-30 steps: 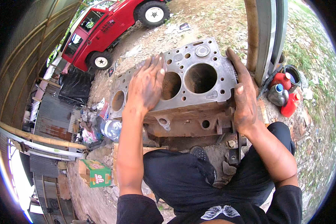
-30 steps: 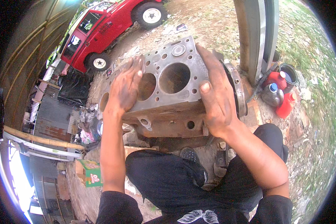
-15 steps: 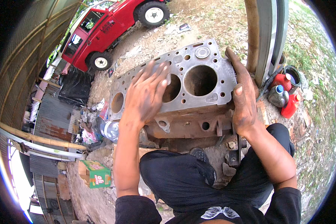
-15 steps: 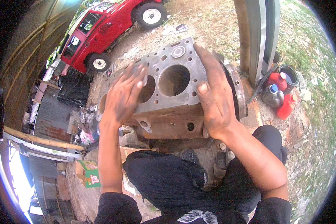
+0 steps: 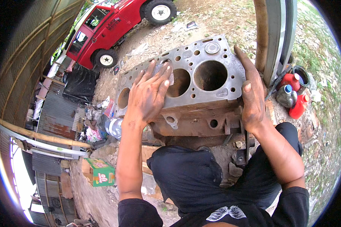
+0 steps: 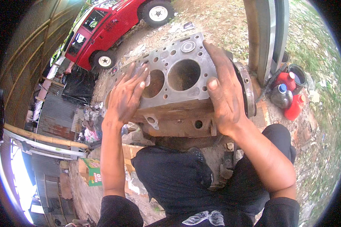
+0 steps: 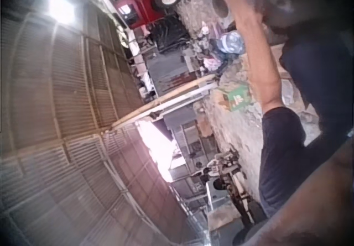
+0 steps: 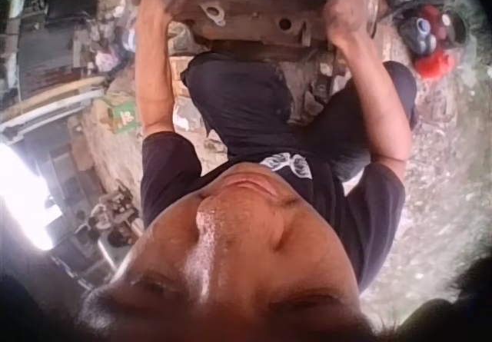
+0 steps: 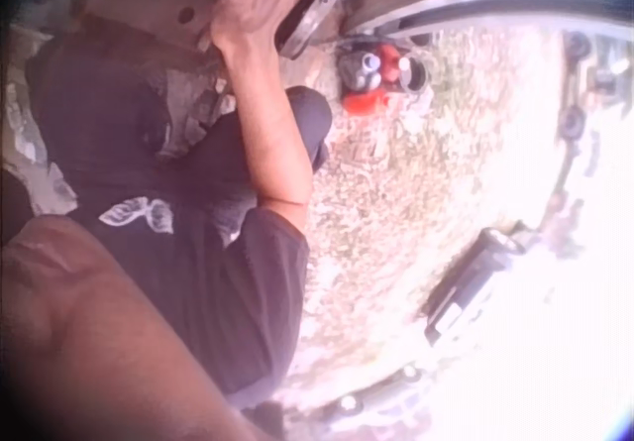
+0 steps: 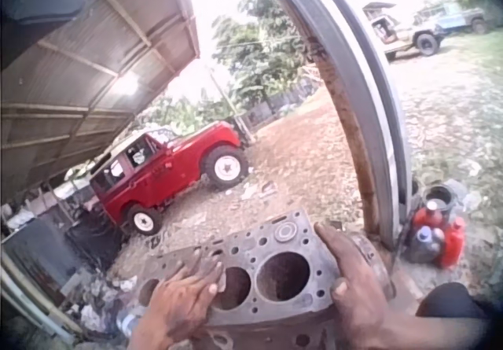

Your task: The person sands the top surface of an engine block using a piece of sandpaper. They rub the sandpaper across the flat areas and around the cylinder openings, then fold the sandpaper to access smaller sections.

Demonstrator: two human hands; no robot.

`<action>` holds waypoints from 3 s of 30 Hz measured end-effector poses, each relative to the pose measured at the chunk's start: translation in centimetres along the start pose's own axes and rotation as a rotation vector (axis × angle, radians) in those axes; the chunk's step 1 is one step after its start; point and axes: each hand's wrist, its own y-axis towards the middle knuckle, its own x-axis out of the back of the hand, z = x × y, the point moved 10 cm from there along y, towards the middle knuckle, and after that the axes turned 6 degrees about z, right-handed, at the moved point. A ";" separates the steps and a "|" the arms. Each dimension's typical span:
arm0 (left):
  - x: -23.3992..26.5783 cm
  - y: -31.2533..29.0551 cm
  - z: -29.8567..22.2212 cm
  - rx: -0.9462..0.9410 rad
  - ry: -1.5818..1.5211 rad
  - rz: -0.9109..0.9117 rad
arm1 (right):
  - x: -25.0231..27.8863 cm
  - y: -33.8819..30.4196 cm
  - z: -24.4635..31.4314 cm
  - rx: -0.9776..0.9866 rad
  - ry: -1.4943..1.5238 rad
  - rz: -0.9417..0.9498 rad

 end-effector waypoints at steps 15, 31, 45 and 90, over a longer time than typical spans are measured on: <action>-0.1 3.7 -2.0 -0.088 -0.126 -0.071 | -1.2 -0.8 0.4 0.008 -0.138 0.055; 0.1 1.9 -3.7 -0.073 -0.088 -0.118 | -1.0 -1.0 0.1 0.002 -0.131 0.039; 1.1 1.6 -5.9 -0.004 -0.132 -0.122 | -1.3 -1.4 0.7 -0.019 -0.119 0.021; 0.7 5.7 -5.0 -0.063 0.058 -0.094 | -0.9 -1.5 0.4 0.014 -0.027 0.054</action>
